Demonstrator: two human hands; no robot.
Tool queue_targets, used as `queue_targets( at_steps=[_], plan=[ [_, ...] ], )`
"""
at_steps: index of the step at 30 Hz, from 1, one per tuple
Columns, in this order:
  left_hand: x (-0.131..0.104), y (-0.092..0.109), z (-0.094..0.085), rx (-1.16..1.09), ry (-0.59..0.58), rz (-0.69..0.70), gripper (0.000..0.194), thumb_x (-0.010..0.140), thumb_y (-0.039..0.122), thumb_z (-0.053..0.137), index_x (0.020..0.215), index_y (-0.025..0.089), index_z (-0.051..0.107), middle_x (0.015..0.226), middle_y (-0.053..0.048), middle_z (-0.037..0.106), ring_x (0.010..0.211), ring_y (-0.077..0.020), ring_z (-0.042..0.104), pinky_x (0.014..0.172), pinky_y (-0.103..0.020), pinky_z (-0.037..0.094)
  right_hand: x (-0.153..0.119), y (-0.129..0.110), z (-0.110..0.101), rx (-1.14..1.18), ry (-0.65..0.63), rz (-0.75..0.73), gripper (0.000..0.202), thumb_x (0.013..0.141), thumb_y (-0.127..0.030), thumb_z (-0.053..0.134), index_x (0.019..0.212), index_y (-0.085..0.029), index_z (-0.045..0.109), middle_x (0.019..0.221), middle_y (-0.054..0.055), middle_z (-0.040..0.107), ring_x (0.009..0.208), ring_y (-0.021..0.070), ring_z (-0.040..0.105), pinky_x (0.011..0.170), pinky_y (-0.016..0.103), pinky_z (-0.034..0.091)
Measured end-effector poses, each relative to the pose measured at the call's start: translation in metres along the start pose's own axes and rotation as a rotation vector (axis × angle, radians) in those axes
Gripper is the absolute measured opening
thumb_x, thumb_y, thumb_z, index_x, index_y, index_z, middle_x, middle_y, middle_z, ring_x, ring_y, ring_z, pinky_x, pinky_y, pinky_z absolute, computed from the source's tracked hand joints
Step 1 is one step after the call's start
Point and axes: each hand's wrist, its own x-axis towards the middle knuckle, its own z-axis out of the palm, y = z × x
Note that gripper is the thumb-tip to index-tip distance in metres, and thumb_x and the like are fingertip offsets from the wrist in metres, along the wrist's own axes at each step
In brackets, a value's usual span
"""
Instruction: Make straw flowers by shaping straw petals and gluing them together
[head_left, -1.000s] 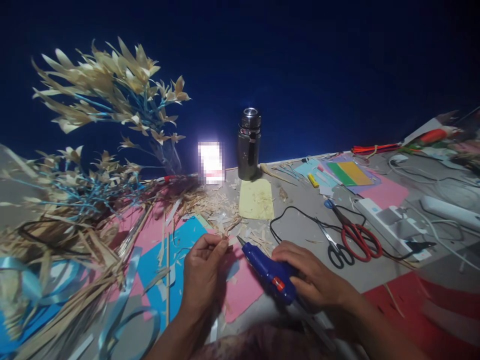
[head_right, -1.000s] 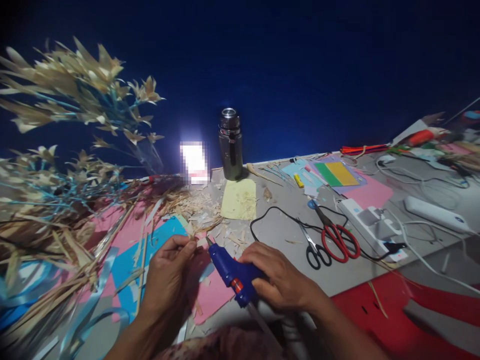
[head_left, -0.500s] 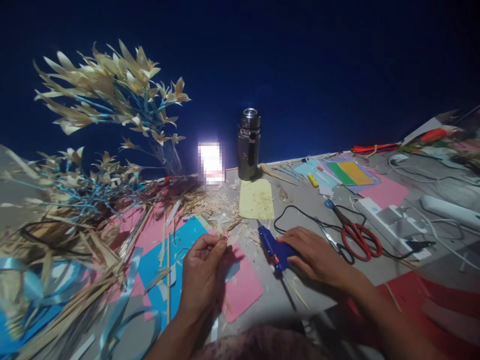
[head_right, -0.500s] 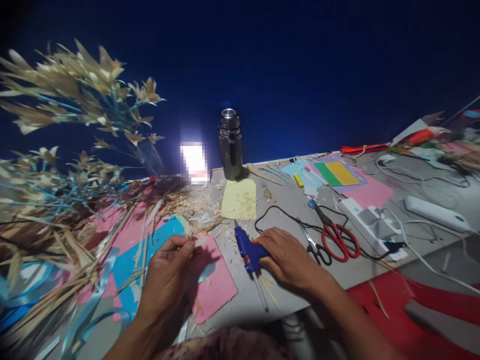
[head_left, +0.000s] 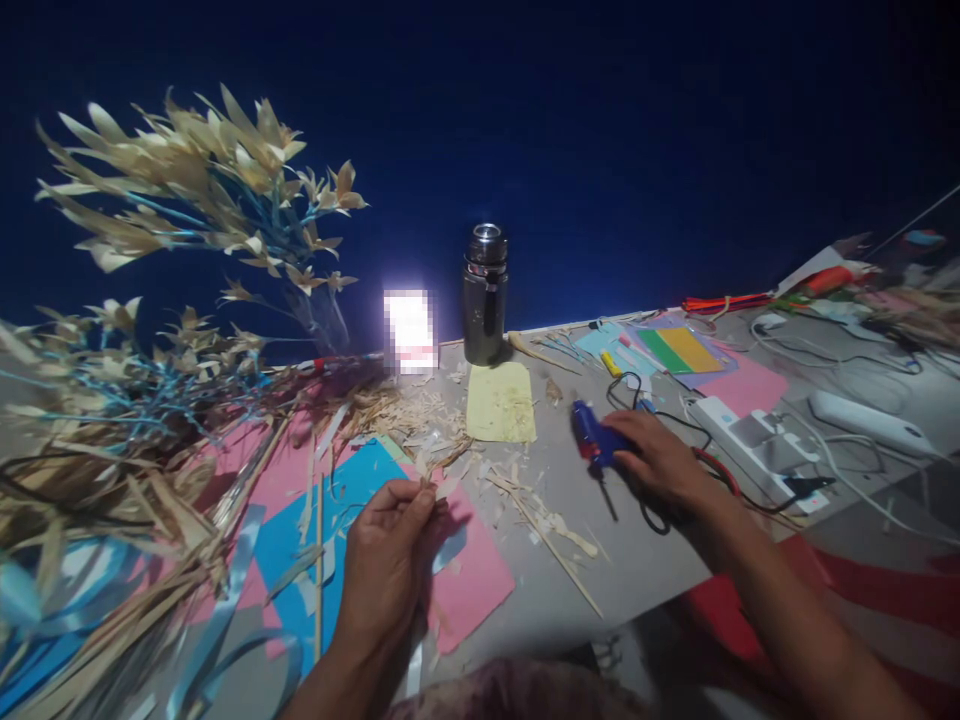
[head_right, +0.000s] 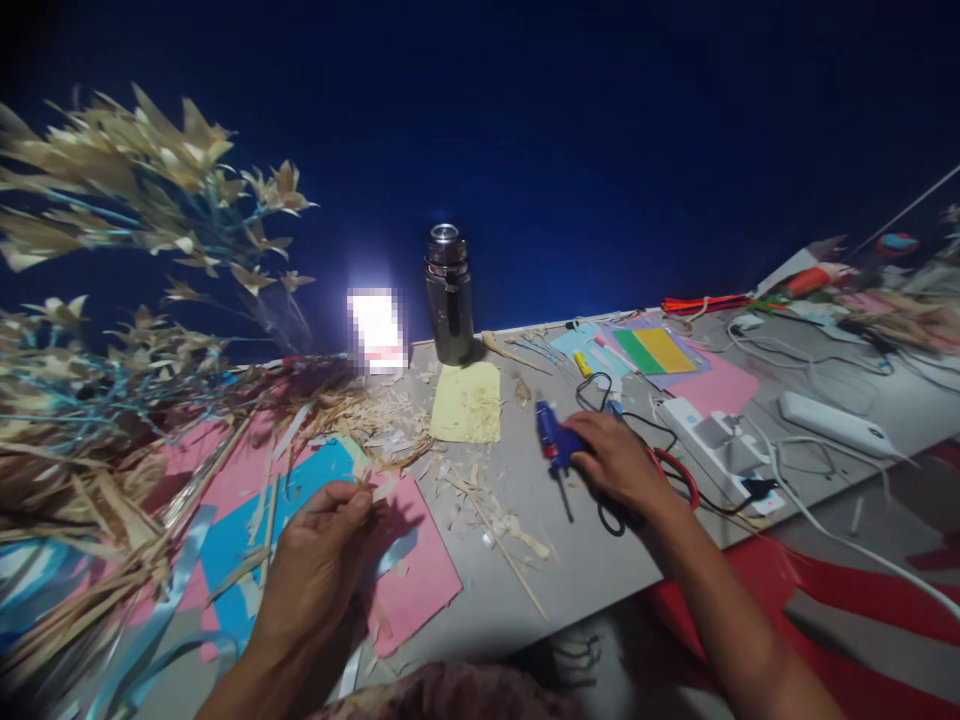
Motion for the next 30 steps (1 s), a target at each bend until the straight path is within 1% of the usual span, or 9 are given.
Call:
queue_targets(
  at_steps=[2,5,9,11,13,17,21,24,30],
  plan=[
    [0.001,-0.003,-0.001,0.004,-0.003,-0.006,0.045,0.05,0.035,0.101,0.07,0.017,0.066,0.061,0.002,0.07,0.057,-0.0121,0.067,0.06,-0.023,0.062,0.002,-0.022,0.008,0.139,-0.112,-0.101,0.037,0.095,-0.022,0.06,0.132,-0.016,0.065,0.132,0.018,0.065,0.123,0.0302,0.058,0.108,0.051,0.045],
    [0.002,-0.005,-0.001,0.008,-0.005,-0.004,0.044,0.052,0.035,0.101,0.072,0.017,0.066,0.062,0.002,0.071,0.058,-0.0116,0.067,0.061,-0.022,0.062,0.008,-0.049,0.017,0.183,-0.149,-0.113,0.038,0.094,-0.02,0.059,0.131,-0.019,0.067,0.133,0.016,0.064,0.125,0.0303,0.056,0.109,0.054,0.044],
    [0.0,-0.002,0.001,0.023,-0.004,-0.001,0.045,0.049,0.035,0.101,0.071,0.017,0.066,0.06,0.002,0.071,0.056,-0.0117,0.066,0.059,-0.022,0.06,0.012,-0.053,0.016,0.203,-0.138,-0.129,0.052,0.086,-0.011,0.058,0.137,-0.018,0.064,0.135,0.016,0.063,0.126,0.0311,0.056,0.109,0.053,0.045],
    [-0.001,-0.001,0.001,0.032,-0.009,0.026,0.044,0.05,0.036,0.101,0.07,0.017,0.067,0.06,0.002,0.07,0.056,-0.0106,0.065,0.058,-0.019,0.057,0.012,-0.057,0.012,0.196,-0.056,-0.166,0.058,0.082,-0.007,0.058,0.139,-0.016,0.061,0.135,0.017,0.064,0.125,0.0322,0.057,0.107,0.053,0.047],
    [-0.001,-0.002,0.001,0.053,-0.016,0.069,0.041,0.053,0.035,0.1,0.071,0.017,0.067,0.062,0.003,0.07,0.058,-0.0096,0.064,0.058,-0.017,0.055,0.012,-0.075,0.007,0.178,0.108,-0.187,0.049,0.084,-0.007,0.059,0.132,-0.017,0.064,0.126,0.016,0.069,0.118,0.0322,0.06,0.101,0.052,0.049],
    [-0.001,-0.008,0.003,0.129,-0.038,0.114,0.036,0.062,0.037,0.096,0.073,0.017,0.068,0.065,0.002,0.071,0.062,-0.0113,0.065,0.06,-0.019,0.054,0.017,-0.148,0.002,0.198,0.456,-0.261,0.017,0.092,-0.009,0.065,0.105,-0.02,0.069,0.091,0.008,0.073,0.088,0.0241,0.062,0.081,0.04,0.05],
    [-0.005,-0.013,0.005,0.147,-0.08,0.124,0.033,0.068,0.038,0.092,0.074,0.018,0.067,0.067,0.0,0.072,0.063,-0.013,0.065,0.062,-0.022,0.054,0.031,-0.204,0.006,0.128,0.599,-0.327,0.008,0.096,-0.014,0.064,0.094,-0.02,0.07,0.08,0.005,0.069,0.07,0.0197,0.053,0.066,0.034,0.039],
    [-0.007,-0.015,0.004,0.138,-0.105,0.148,0.028,0.072,0.035,0.089,0.075,0.018,0.068,0.068,0.001,0.072,0.064,-0.0121,0.064,0.063,-0.021,0.052,0.041,-0.212,0.009,0.083,0.611,-0.355,0.015,0.1,-0.015,0.06,0.092,-0.019,0.072,0.076,0.005,0.067,0.068,0.0189,0.048,0.063,0.033,0.034],
    [-0.008,-0.018,-0.003,0.162,-0.086,0.182,0.022,0.07,0.029,0.09,0.074,0.018,0.071,0.071,0.001,0.074,0.068,-0.012,0.065,0.067,-0.02,0.052,0.045,-0.207,0.005,0.054,0.55,-0.392,0.022,0.102,-0.014,0.055,0.089,-0.019,0.073,0.076,0.005,0.067,0.071,0.0197,0.048,0.064,0.033,0.034]
  ],
)
